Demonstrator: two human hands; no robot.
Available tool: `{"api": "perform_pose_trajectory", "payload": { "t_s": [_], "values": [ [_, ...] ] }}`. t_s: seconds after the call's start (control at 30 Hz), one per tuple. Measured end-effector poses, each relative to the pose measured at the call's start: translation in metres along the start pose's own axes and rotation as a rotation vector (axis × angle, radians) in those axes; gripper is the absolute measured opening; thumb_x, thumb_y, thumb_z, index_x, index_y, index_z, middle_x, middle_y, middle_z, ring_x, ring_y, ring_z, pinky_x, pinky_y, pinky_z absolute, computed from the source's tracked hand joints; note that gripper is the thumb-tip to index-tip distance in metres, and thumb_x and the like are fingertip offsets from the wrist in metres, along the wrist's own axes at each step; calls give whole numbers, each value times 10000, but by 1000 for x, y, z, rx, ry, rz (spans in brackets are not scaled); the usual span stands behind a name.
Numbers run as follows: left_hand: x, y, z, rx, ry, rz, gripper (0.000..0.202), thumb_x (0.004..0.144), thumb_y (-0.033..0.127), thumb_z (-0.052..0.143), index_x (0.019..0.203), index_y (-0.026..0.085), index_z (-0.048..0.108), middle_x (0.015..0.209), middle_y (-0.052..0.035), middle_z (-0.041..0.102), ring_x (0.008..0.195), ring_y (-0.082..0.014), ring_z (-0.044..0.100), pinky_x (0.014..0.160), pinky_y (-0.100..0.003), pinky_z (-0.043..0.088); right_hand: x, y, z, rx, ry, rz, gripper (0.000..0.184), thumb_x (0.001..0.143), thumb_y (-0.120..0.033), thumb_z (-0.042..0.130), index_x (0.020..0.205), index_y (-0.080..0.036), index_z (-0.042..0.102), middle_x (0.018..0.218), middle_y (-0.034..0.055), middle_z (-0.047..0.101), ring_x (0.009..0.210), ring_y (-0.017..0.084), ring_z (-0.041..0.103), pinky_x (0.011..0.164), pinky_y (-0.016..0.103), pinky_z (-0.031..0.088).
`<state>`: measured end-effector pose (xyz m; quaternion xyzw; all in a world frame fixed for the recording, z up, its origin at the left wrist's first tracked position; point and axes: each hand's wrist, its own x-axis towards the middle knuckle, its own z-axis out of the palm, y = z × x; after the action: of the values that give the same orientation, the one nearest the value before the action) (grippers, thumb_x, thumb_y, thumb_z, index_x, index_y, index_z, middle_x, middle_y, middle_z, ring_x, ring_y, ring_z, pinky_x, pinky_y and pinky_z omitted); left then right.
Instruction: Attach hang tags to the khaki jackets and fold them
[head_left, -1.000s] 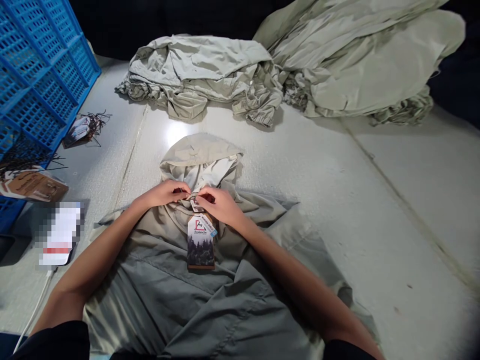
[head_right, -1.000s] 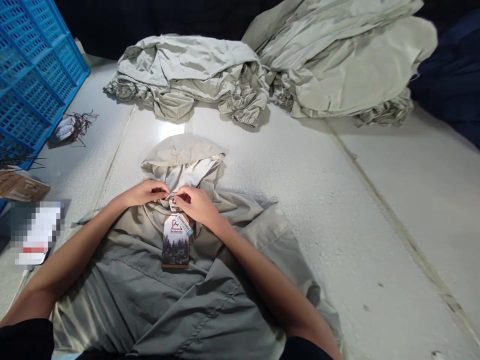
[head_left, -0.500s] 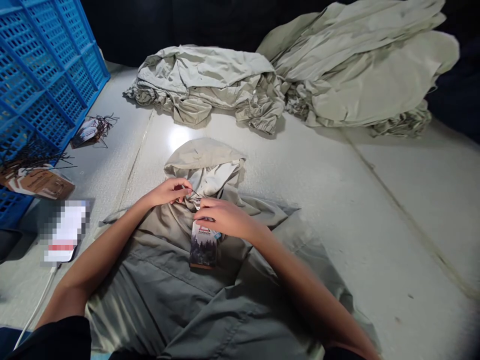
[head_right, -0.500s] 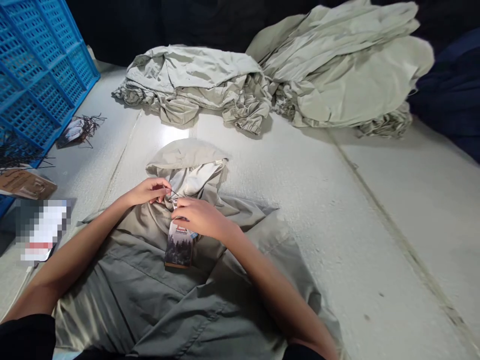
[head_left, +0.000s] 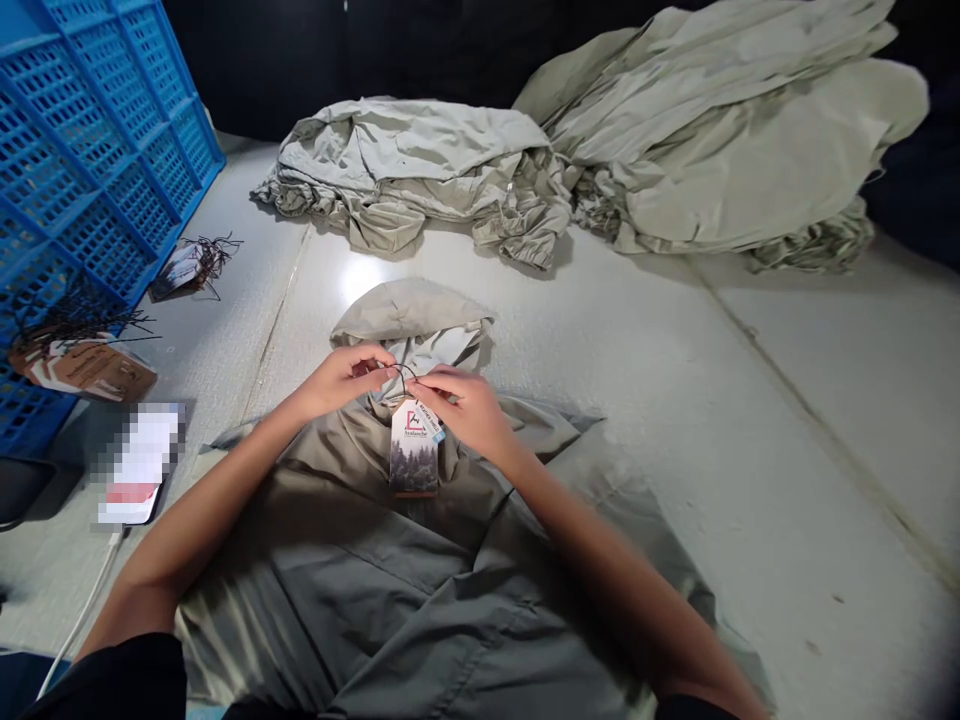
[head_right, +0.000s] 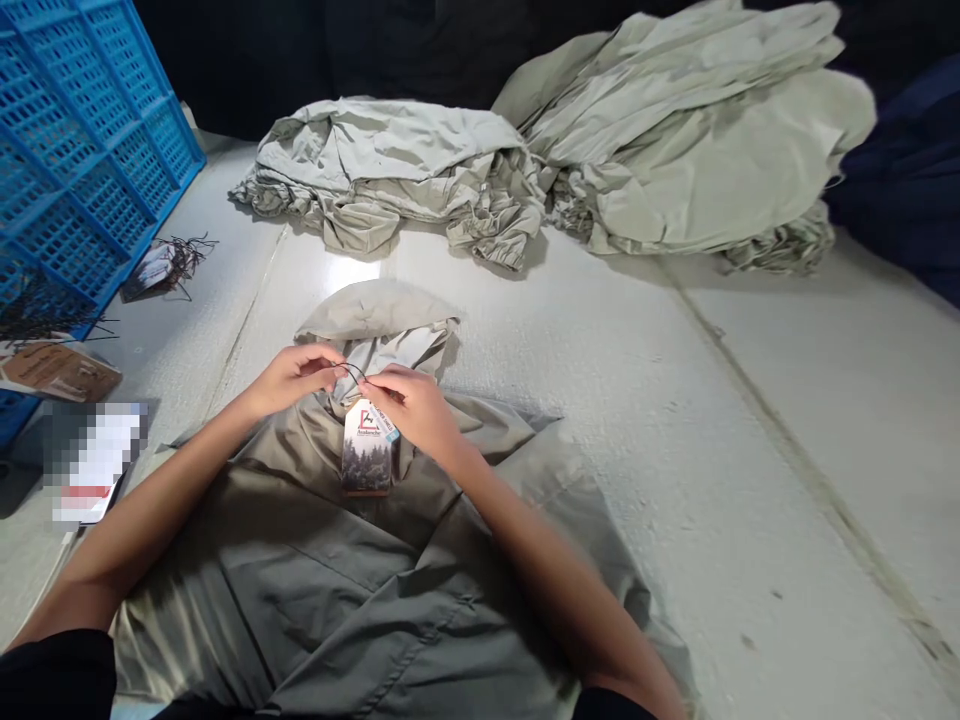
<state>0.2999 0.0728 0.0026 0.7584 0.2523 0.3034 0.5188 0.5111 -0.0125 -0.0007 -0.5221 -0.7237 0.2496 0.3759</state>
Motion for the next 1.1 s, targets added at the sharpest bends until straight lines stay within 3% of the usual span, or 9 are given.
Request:
{"api": "perform_pose_trajectory", "payload": {
  "t_s": [0.13, 0.23, 0.37, 0.43, 0.57, 0.73, 0.87, 1.0, 1.1],
  "values": [
    [1, 4, 9, 21, 20, 63, 284, 875, 455, 643, 894, 175, 685, 836, -32, 642, 706, -113, 566, 640, -237, 457, -1, 8, 14, 23, 1, -6, 322, 942, -469, 529, 895, -227, 736, 829, 55, 680, 707, 176, 590, 679, 300, 451],
    [0, -10, 16, 9, 55, 50, 304, 904, 463, 598, 974, 178, 678, 883, -41, 663, 750, -124, 593, 697, -247, 480, -2, 18, 25, 39, -4, 10, 321, 934, -477, 530, 868, -220, 711, 784, 45, 666, 687, 169, 574, 667, 287, 438],
    [-20, -37, 23, 104, 260, -61, 381, 984, 468, 427, 1142, 176, 614, 895, -37, 665, 745, -128, 606, 756, -267, 497, -5, 27, 42, 66, 51, 105, 354, 926, -504, 510, 802, -209, 661, 730, 29, 640, 681, 163, 557, 663, 272, 426],
    [-37, -46, 19, 224, 274, -79, 402, 998, 462, 388, 1172, 171, 602, 914, -44, 671, 780, -139, 622, 794, -276, 495, -6, 26, 53, 92, 85, 145, 366, 920, -518, 502, 793, -207, 646, 727, 26, 635, 693, 165, 559, 658, 265, 422],
    [-63, -52, -5, 481, 162, -6, 413, 1005, 442, 356, 1174, 166, 612, 954, -60, 688, 907, -163, 643, 888, -285, 476, -4, 11, 84, 129, 154, 96, 332, 910, -497, 513, 810, -204, 632, 741, 17, 629, 704, 160, 560, 672, 258, 412],
    [-67, -46, -21, 761, 124, 78, 410, 1017, 386, 304, 1058, 165, 646, 1009, -97, 681, 998, -190, 632, 929, -297, 457, 6, -5, 111, 120, 226, 66, 305, 894, -472, 508, 777, -206, 603, 697, -1, 593, 688, 150, 535, 677, 256, 400],
    [-72, -30, -9, 868, 168, -11, 382, 1011, 359, 326, 1103, 154, 636, 1106, -138, 661, 1087, -242, 623, 951, -342, 450, 7, -7, 109, 197, 164, 131, 315, 857, -502, 520, 724, -217, 544, 643, -19, 539, 634, 138, 500, 631, 252, 400],
    [-84, -18, 4, 970, 104, -183, 385, 967, 386, 439, 1227, 154, 601, 1204, -170, 627, 1128, -305, 614, 957, -410, 447, 7, -7, 105, 273, 129, 128, 339, 827, -546, 547, 731, -220, 538, 639, -25, 533, 601, 130, 482, 600, 254, 398],
    [-92, -17, 9, 1013, 204, -185, 383, 982, 367, 403, 1237, 162, 602, 1233, -162, 626, 1191, -297, 575, 1049, -452, 376, 12, -7, 104, 281, 121, 128, 340, 829, -538, 552, 716, -218, 547, 589, -31, 507, 562, 130, 464, 583, 259, 390]
  ]
}}
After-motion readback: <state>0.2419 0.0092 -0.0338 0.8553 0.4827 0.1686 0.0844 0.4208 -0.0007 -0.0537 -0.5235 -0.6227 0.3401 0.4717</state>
